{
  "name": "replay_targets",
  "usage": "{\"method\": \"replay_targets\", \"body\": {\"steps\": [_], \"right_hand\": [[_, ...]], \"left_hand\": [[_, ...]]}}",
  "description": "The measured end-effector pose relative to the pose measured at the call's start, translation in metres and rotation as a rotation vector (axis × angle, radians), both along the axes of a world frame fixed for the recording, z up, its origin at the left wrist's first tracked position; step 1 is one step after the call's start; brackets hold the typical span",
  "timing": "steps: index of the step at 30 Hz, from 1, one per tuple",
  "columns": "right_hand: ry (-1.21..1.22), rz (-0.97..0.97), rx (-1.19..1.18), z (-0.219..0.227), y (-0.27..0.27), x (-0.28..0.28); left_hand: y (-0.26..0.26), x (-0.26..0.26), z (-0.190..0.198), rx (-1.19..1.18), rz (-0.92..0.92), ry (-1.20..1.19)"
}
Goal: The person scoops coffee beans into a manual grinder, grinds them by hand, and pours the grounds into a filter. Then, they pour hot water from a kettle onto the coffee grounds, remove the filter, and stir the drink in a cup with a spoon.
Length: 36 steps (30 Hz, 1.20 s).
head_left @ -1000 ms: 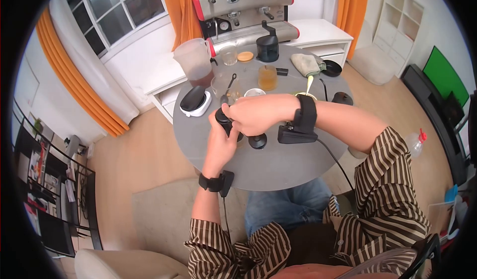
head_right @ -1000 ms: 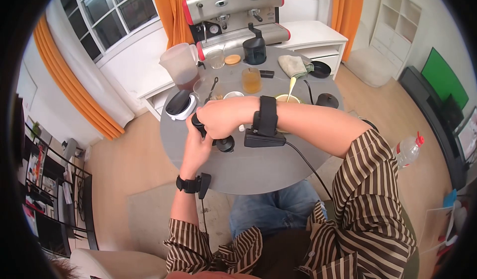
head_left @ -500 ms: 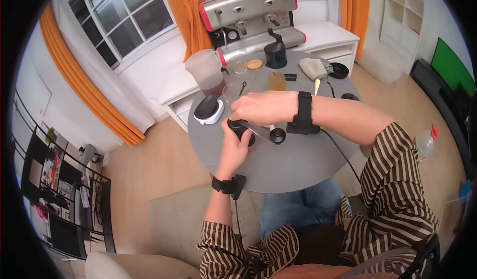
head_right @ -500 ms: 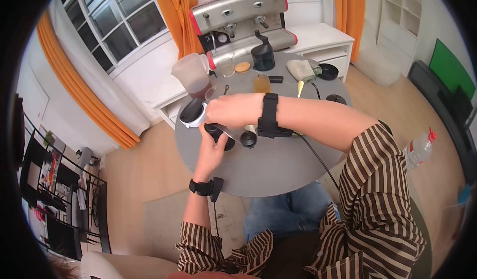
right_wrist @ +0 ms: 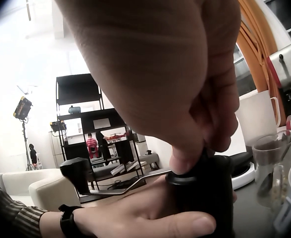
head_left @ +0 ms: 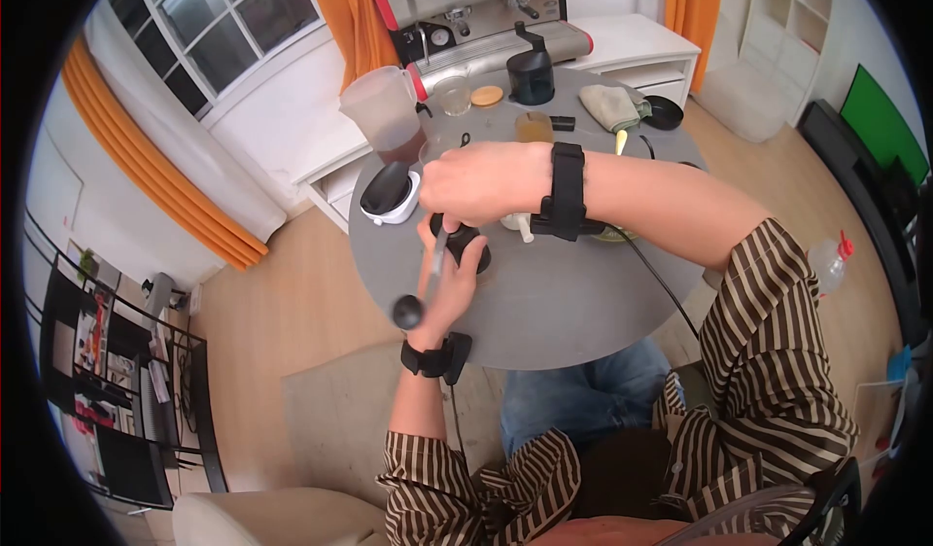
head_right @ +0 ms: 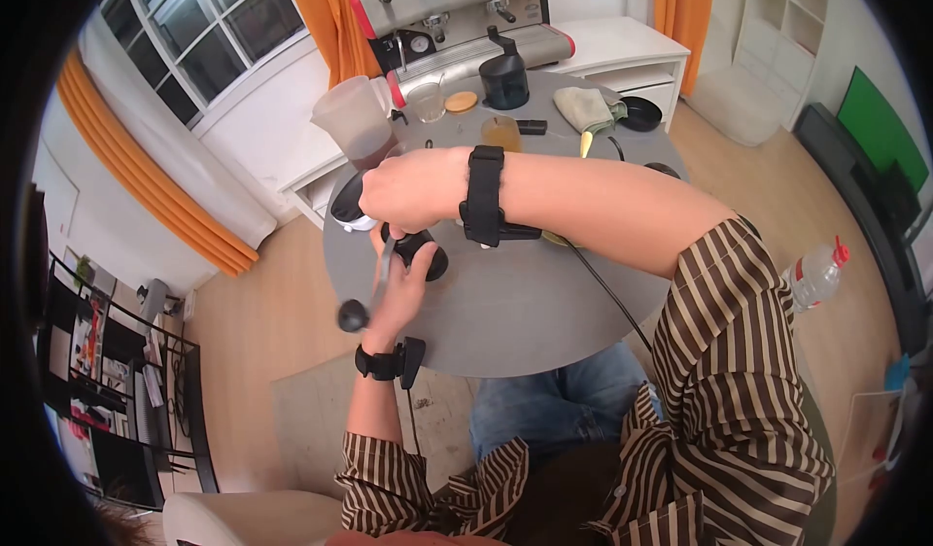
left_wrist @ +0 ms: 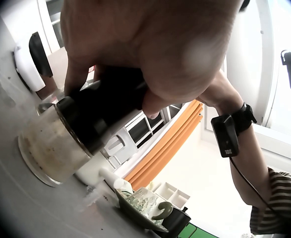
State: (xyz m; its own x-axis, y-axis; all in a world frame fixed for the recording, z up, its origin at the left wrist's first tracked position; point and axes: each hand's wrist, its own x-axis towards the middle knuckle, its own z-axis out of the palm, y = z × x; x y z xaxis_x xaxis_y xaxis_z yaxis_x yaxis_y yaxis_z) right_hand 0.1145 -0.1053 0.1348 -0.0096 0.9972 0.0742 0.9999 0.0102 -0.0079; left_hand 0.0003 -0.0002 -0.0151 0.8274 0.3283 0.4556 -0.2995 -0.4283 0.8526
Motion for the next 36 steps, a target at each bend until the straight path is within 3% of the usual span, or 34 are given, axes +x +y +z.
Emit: {"method": "replay_targets", "body": {"steps": [2, 5, 8, 16, 19, 22, 25, 28, 36], "right_hand": [[-0.017, -0.002, 0.032, -0.017, 0.006, 0.005], [-0.103, -0.021, 0.098, -0.032, 0.009, 0.006], [-0.204, -0.064, 0.131, -0.038, 0.012, 0.005], [-0.244, -0.171, 0.176, -0.047, 0.021, 0.005], [-0.251, -0.150, 0.201, -0.042, 0.015, 0.002], [-0.273, -0.152, 0.076, -0.030, 0.003, -0.005], [-0.192, -0.022, 0.262, -0.035, -0.002, 0.003], [-0.058, 0.049, 0.092, -0.029, 0.000, 0.011], [-0.217, 0.002, 0.072, -0.035, 0.005, 0.006]], "left_hand": [[0.007, -0.002, 0.006, 0.241, 0.018, 0.295], [0.006, -0.001, 0.004, 0.127, 0.038, 0.308], [0.000, -0.002, 0.009, 0.023, -0.009, 0.176], [-0.002, -0.002, 0.017, 0.066, -0.046, 0.163], [0.001, -0.001, 0.011, 0.080, -0.054, 0.132], [0.005, -0.001, 0.004, 0.065, -0.048, 0.130], [0.002, -0.001, 0.005, 0.039, -0.047, 0.144], [0.003, 0.000, 0.003, 0.067, -0.045, 0.108], [0.006, 0.002, -0.001, 0.127, -0.028, 0.100]]}}
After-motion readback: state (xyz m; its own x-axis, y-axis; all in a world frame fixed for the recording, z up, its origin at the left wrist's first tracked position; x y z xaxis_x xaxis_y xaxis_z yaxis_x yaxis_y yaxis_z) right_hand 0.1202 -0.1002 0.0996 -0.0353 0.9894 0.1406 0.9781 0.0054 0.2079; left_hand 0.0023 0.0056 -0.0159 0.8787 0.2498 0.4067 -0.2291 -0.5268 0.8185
